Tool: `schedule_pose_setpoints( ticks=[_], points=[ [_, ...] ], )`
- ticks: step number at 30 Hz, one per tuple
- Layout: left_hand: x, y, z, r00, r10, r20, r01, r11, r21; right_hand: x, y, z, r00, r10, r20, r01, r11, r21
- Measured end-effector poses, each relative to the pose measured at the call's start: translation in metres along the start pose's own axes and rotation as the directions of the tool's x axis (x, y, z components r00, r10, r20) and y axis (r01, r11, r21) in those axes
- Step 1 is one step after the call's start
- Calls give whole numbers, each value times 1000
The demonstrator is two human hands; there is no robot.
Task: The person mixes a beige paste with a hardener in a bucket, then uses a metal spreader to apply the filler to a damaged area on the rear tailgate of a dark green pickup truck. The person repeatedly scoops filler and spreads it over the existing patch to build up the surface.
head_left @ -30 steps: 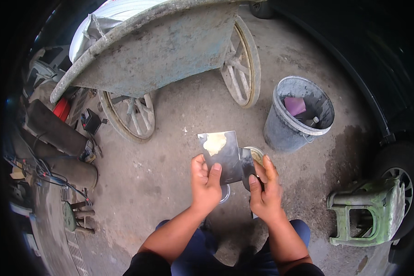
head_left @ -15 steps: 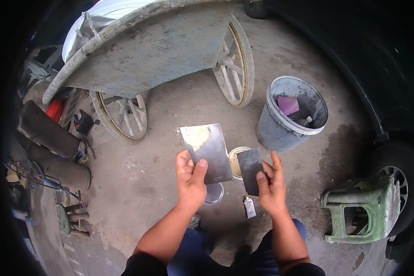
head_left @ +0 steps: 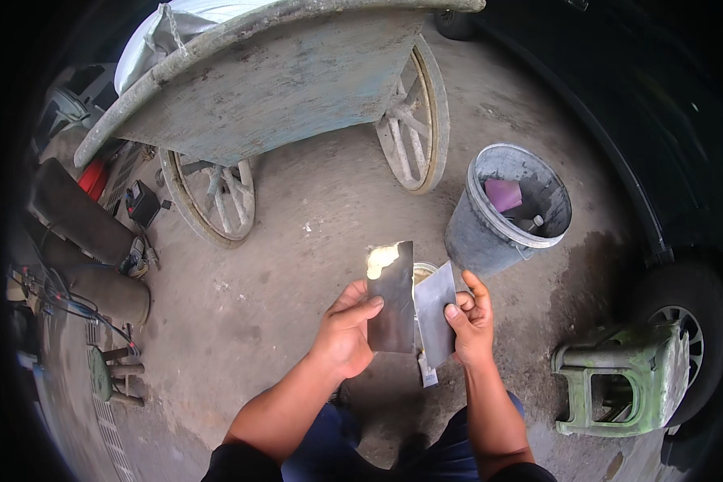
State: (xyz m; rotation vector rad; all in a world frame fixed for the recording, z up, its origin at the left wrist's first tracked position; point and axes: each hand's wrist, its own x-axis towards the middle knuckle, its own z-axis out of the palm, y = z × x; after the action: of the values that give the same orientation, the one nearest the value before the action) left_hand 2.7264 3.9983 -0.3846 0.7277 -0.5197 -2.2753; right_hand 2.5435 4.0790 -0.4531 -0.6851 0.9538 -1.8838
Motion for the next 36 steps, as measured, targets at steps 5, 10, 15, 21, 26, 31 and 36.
schedule_pose_setpoints(
  ticks=[5,10,15,21,26,31,36],
  points=[
    [1,4,-3,999,-40,9,40,999,19,-18,-8,7,938,166,305,-227,957,179],
    [-1,1,7,995,-51,87,48,998,37,-2,6,10,950,200,238,-237,962,135],
    [-1,2,4,990,101,94,-115,981,156,16,0,-16,990,128,-62,-126,991,35],
    [4,-5,-8,838,518,169,-544,776,320,-17,-22,-16,991,41,128,-29,995,-90],
    [4,-8,-9,830,480,284,-555,759,339,-8,-32,3,986,100,131,-58,954,-294],
    [-2,-4,-10,874,329,358,-477,720,504,6,-43,10,980,121,160,-62,941,-333],
    [-2,3,-13,827,280,487,-560,349,751,9,-47,15,974,66,217,-5,963,-269]
  ],
)
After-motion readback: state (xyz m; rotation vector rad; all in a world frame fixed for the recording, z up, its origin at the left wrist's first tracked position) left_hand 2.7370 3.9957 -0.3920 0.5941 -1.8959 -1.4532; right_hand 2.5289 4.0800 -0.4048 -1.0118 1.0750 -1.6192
